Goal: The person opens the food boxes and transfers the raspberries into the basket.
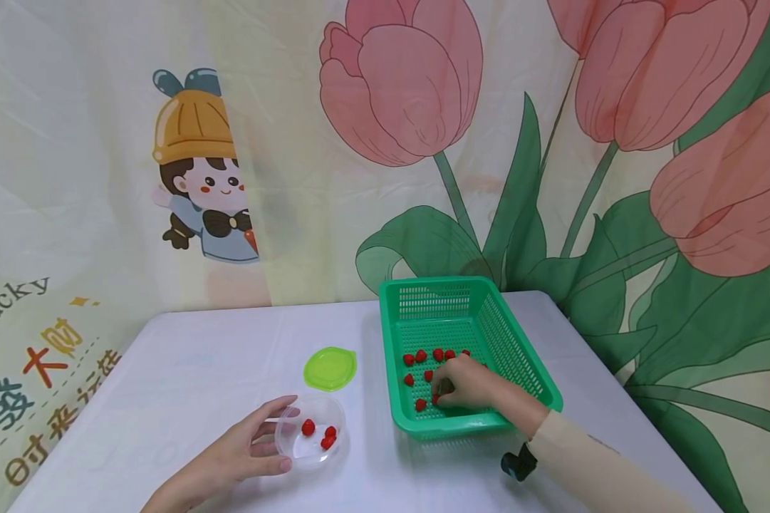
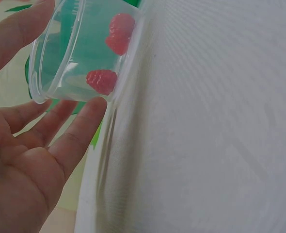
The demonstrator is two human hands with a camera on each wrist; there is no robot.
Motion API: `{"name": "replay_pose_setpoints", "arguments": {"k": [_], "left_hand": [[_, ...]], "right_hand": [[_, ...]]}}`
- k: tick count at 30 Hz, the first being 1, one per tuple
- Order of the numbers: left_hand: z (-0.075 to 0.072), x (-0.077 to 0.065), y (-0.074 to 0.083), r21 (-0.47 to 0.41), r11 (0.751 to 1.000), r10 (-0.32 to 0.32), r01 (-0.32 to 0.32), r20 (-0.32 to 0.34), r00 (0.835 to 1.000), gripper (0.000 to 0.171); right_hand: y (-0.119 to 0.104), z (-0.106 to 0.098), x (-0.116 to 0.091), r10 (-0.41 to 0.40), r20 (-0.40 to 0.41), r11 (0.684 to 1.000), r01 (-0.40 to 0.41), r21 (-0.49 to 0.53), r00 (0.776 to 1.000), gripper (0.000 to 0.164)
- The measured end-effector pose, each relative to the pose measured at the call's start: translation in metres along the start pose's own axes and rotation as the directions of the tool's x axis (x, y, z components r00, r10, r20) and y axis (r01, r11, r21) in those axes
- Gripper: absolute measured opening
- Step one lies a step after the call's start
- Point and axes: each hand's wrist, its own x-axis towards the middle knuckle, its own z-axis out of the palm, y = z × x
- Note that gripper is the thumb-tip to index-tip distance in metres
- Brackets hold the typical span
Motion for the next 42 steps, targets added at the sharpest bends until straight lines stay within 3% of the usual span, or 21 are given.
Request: {"name": "replay_pose_setpoints", "arguments": {"k": [9,22,32,38,42], "left_hand": [[0.001,0.0,0.001,0.004,1.0,0.0,0.0,0.008,1.0,0.086],[0.0,0.001,0.001,0.0,1.0,0.0,0.0,0.007,1.0,0.086],[0.0,0.0,0.0,0.018,1.0,0.007,-0.007,-0.002,1.0,0.087],[0.0,-0.001,0.0,0.022,1.0,0.012,-0.012,0.001,1.0,0.087],[-0.001,-0.001,-0.001,0.015,1.0,-0.001,0.001,0.0,1.0,0.087]], "right_hand": [[0.002,0.001,-0.002,0.003,0.008,1.0,-0.003,-0.002,1.0,0.008],[-0.004,-0.013,-0.005,-0.029,-0.056,0.999,0.031,0.028,0.998,0.017],[-0.052,-0.044,0.005,-0.076,-0.155,0.997,0.077,0.002,0.985,0.026],[-0.087,-0.044,0.018,-0.134,-0.14,0.99,0.138,0.016,0.981,0.031],[-0.108,-0.038,0.031,-0.131,-0.094,0.99,0.136,0.044,0.987,0.035]]}}
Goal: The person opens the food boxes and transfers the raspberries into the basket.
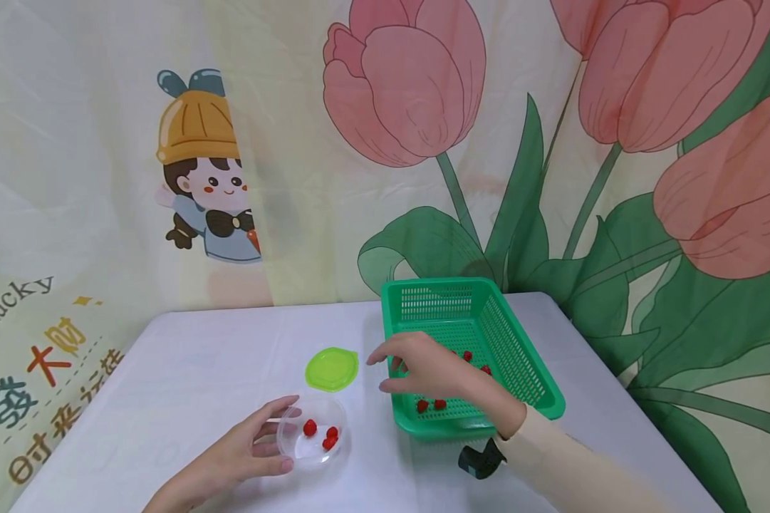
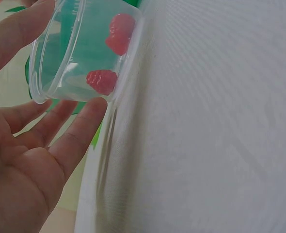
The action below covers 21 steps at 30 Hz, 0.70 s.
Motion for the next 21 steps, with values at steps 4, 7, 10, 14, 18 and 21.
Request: {"name": "replay_pose_setpoints", "arguments": {"k": [4,7,10,14,18,21], "left_hand": [[0.0,0.0,0.0,-0.01,1.0,-0.013,0.013,0.0,1.0,0.087],[0.0,0.0,0.0,-0.018,1.0,-0.013,0.013,-0.001,1.0,0.087],[0.001,0.0,0.001,-0.018,1.0,-0.016,0.016,0.001,1.0,0.087],[0.002,0.0,0.002,-0.014,0.999,-0.038,0.038,0.001,0.999,0.087],[0.002,0.001,0.004,-0.024,0.998,-0.055,0.055,-0.002,0.999,0.087],[0.002,0.001,0.004,-0.034,0.998,-0.049,0.049,0.001,0.999,0.087]], "right_hand": [[-0.013,0.015,0.016,0.002,0.049,1.0,-0.002,-0.01,0.999,0.037],[-0.021,0.028,0.027,-0.007,0.081,1.0,0.008,-0.013,0.997,0.037],[-0.026,0.041,0.036,-0.022,0.104,1.0,0.023,-0.01,0.994,0.038],[-0.031,0.057,0.044,-0.049,0.12,0.999,0.051,-0.012,0.992,0.038],[-0.033,0.068,0.051,-0.071,0.132,0.997,0.074,-0.017,0.989,0.037],[-0.034,0.077,0.054,-0.069,0.146,0.997,0.073,-0.018,0.987,0.037]]}}
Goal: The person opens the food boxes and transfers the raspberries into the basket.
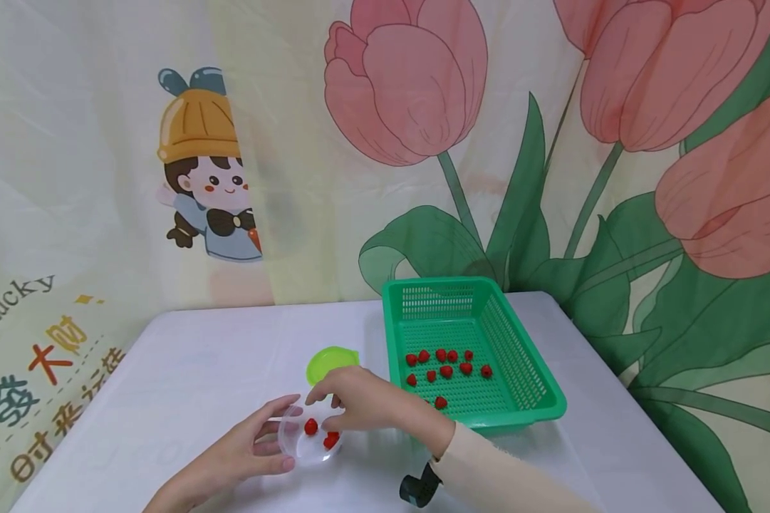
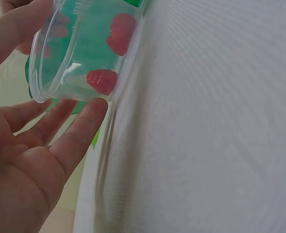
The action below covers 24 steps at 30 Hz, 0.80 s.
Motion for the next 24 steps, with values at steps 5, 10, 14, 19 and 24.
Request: {"name": "replay_pose_setpoints", "arguments": {"k": [5,10,14,19,24], "left_hand": [[0.0,-0.002,-0.002,0.009,1.0,0.008,-0.008,-0.005,1.0,0.085],[0.001,-0.002,-0.002,0.007,1.0,-0.008,0.008,-0.013,1.0,0.086],[0.001,-0.001,-0.001,0.002,1.0,-0.022,0.022,-0.015,1.0,0.086],[0.001,0.0,-0.001,0.015,1.0,-0.017,0.017,-0.016,1.0,0.086],[0.0,-0.001,0.0,0.02,1.0,-0.004,0.005,-0.023,1.0,0.086]], "right_hand": [[-0.001,0.012,0.005,0.01,0.025,1.0,-0.01,-0.021,1.0,0.038],[-0.003,0.02,0.01,-0.002,0.04,0.995,0.006,-0.099,0.999,0.038],[-0.004,0.026,0.014,-0.015,0.042,0.983,0.022,-0.183,0.999,0.038],[-0.003,0.033,0.018,-0.023,0.046,0.973,0.033,-0.23,0.999,0.04],[-0.003,0.034,0.021,-0.031,0.043,0.966,0.041,-0.254,0.999,0.04]]}}
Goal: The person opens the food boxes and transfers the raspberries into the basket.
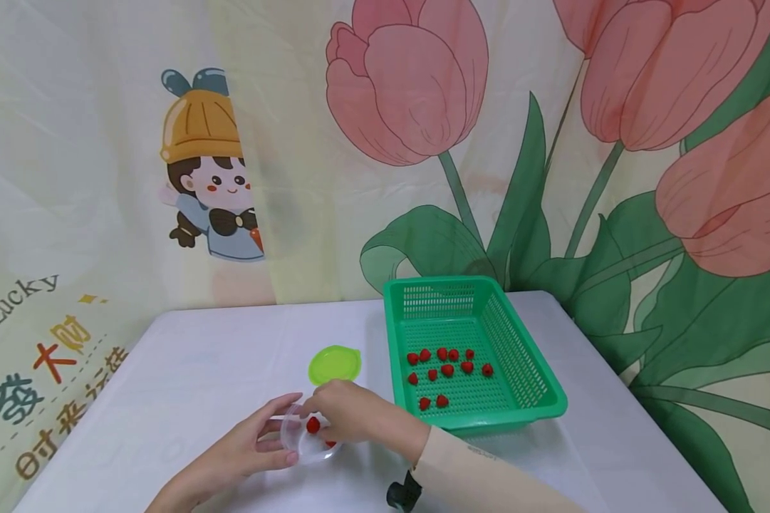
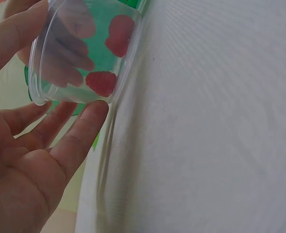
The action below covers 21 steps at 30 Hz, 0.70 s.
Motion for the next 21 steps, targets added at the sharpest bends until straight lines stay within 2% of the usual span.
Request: {"name": "replay_pose_setpoints", "arguments": {"k": [4,14,21], "left_hand": [[-0.001,0.0,0.001,-0.007,1.0,0.005,-0.005,0.003,1.0,0.086],[0.0,0.001,0.001,-0.012,0.999,0.049,-0.049,0.018,0.999,0.086],[0.0,0.001,-0.002,-0.014,0.998,0.065,-0.065,0.012,0.998,0.085]], "right_hand": [[-0.002,-0.001,0.003,0.008,0.011,1.0,-0.007,-0.011,1.0,0.039],[-0.008,0.004,0.008,0.107,0.049,0.994,-0.108,0.03,0.993,0.039],[-0.009,0.01,0.01,0.077,0.016,0.997,-0.077,-0.018,0.997,0.025]]}}
